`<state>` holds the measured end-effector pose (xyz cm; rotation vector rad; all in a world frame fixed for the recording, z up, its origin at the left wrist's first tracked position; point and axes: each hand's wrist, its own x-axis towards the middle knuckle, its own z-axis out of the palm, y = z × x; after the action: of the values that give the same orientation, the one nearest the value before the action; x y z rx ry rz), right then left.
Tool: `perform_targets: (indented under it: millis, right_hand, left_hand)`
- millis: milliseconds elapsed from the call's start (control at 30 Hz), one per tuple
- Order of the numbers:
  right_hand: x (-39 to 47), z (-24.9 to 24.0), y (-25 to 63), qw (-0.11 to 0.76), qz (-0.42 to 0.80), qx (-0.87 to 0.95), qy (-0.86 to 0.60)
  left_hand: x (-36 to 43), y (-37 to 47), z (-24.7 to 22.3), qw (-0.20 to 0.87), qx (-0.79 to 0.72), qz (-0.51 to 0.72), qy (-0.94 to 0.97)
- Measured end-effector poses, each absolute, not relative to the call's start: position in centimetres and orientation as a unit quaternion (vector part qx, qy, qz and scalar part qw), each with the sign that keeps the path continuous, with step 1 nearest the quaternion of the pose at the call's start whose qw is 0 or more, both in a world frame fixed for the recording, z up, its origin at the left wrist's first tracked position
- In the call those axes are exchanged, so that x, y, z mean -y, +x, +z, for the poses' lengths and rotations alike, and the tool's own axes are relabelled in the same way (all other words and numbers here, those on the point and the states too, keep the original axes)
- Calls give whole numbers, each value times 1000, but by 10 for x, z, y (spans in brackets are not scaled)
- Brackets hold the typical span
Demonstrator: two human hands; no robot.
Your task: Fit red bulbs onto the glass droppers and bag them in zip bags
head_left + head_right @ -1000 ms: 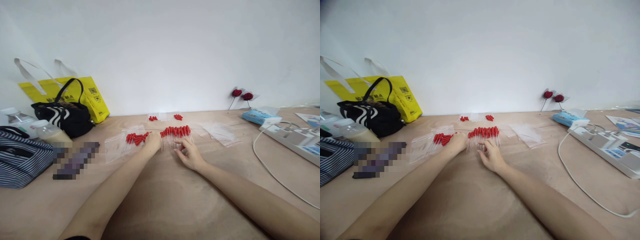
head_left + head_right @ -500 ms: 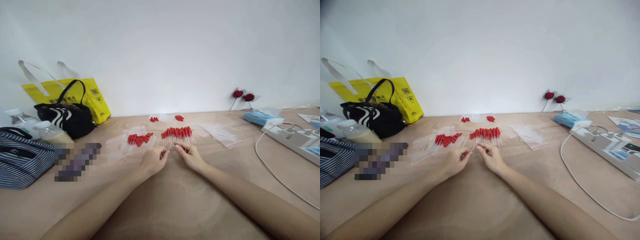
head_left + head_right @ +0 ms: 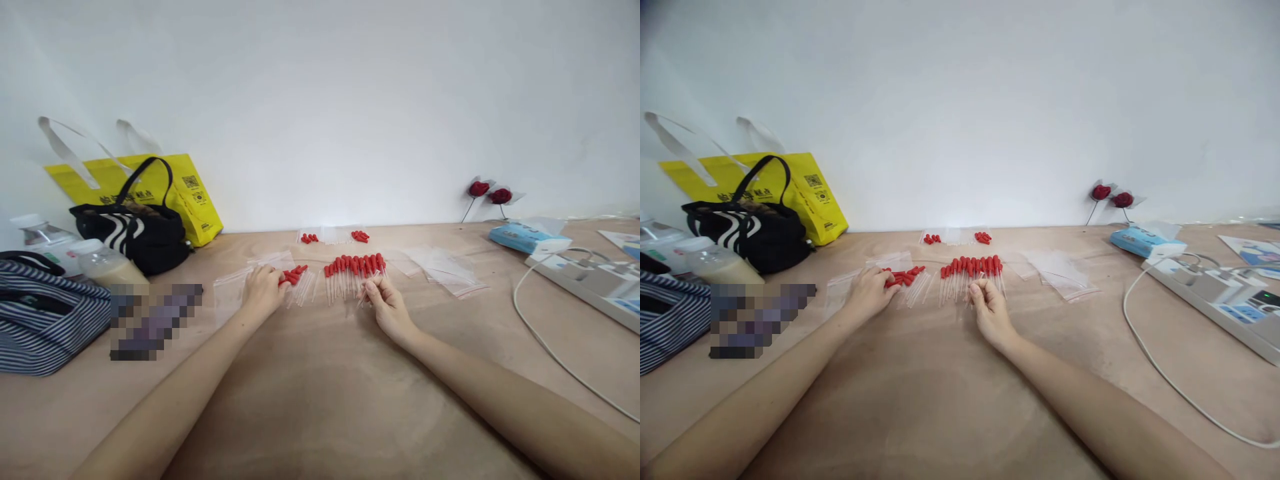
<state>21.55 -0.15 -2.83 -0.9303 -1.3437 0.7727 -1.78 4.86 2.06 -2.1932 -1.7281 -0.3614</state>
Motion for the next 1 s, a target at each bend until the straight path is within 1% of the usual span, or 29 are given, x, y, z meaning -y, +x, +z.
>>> perform_targets:
  millis: [200,300,367,467,533,600,833,1000]
  right_hand:
    - [6,-33,214,630,304,588,-406]
    - [9,-31,216,608,264,623,-415]
    - [12,-29,217,575,195,678,-414]
    - [14,-27,218,503,95,761,-399]
    - [16,-27,217,467,64,789,-394]
    - [16,-28,216,452,51,801,-388]
    - [20,-31,213,426,20,828,-364]
    - [20,-31,214,425,13,830,-362]
  left_hand:
    - [-55,-28,16,157,619,-113,-761]
    - [-43,-21,17,151,587,-137,-783]
    - [-30,-14,14,104,517,-198,-826]
    - [-8,0,4,-21,405,-303,-862]
    - [3,9,-3,-88,368,-328,-866]
    - [10,17,-8,-132,355,-332,-864]
    - [11,24,-10,-198,387,-346,-831]
    - [13,23,-11,-239,409,-351,-808]
